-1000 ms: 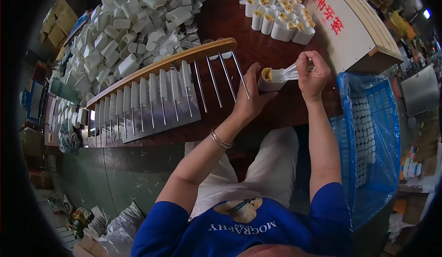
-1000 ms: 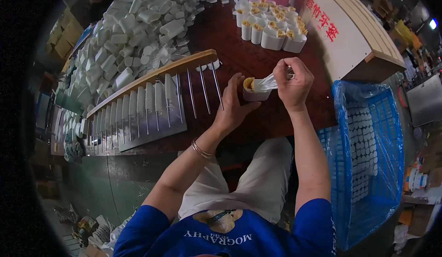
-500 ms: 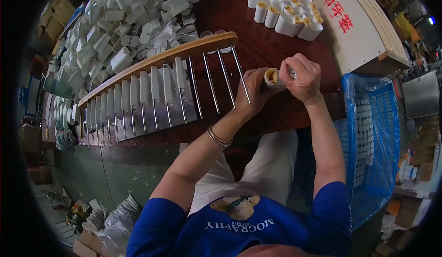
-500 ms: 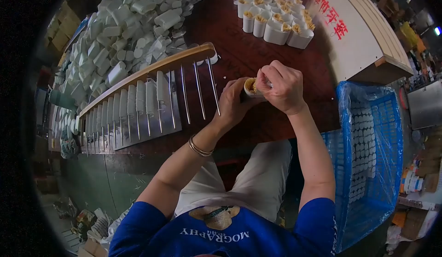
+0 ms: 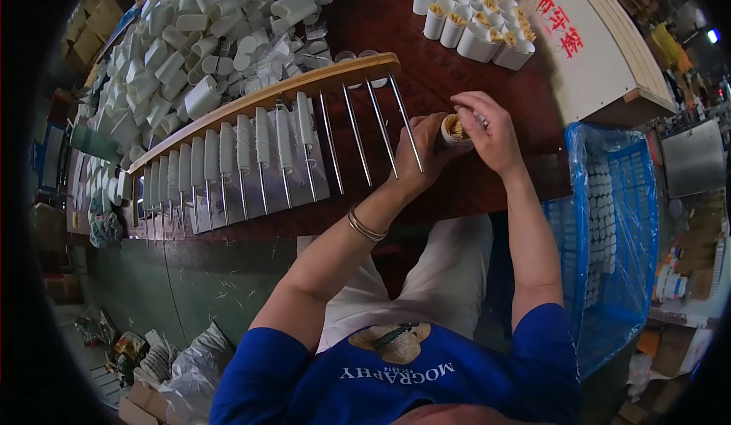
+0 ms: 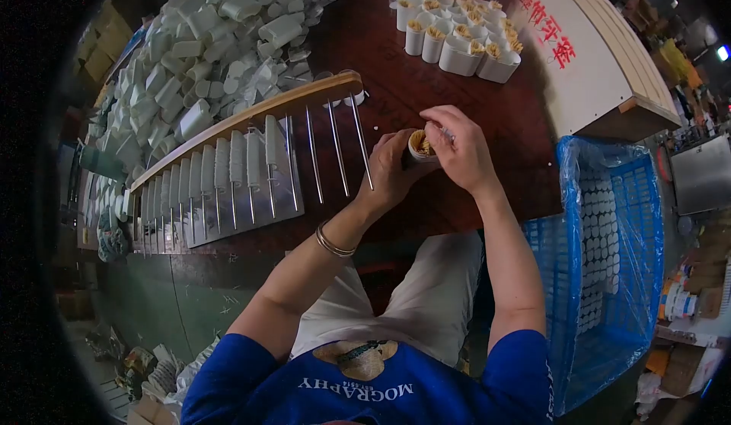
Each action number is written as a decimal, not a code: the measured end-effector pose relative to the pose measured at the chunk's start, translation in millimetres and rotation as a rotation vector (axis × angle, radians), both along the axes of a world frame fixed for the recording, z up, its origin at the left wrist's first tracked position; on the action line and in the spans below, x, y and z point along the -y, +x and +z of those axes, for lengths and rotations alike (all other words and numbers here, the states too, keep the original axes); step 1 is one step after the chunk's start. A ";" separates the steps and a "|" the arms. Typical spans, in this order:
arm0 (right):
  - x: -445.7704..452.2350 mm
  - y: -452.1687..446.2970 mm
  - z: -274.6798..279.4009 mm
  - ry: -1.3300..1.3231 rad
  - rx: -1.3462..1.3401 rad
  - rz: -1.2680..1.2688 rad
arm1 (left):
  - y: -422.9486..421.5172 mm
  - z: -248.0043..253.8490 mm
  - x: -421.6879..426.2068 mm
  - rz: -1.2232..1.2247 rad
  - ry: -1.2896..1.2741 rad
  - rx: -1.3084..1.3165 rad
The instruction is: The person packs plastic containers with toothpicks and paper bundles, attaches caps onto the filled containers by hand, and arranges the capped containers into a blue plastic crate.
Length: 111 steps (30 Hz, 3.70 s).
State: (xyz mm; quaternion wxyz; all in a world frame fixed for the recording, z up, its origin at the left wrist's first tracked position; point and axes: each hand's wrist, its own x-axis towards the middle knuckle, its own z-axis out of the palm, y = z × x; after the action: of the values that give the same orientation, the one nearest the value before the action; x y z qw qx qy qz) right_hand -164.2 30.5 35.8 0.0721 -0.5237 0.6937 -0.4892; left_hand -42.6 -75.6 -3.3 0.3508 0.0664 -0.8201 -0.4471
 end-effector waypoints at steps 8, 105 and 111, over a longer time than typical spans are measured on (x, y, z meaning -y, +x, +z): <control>-5.8 1.3 -7.1 0.066 0.138 -0.084 | -0.6 -1.7 0.5 -0.011 -0.056 -0.026; -68.6 -29.6 22.7 0.450 -0.232 -0.242 | 103.5 9.4 -4.7 0.138 0.050 0.233; -11.6 -69.0 -7.3 0.548 -0.291 -0.188 | 103.0 1.0 -2.2 0.147 0.060 0.197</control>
State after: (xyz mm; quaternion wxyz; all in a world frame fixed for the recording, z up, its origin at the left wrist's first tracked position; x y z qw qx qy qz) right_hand -233.2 42.2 28.5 0.0651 -0.4831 0.8479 -0.2085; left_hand 60.4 -73.4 -2.3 0.2981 0.1803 -0.8298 -0.4360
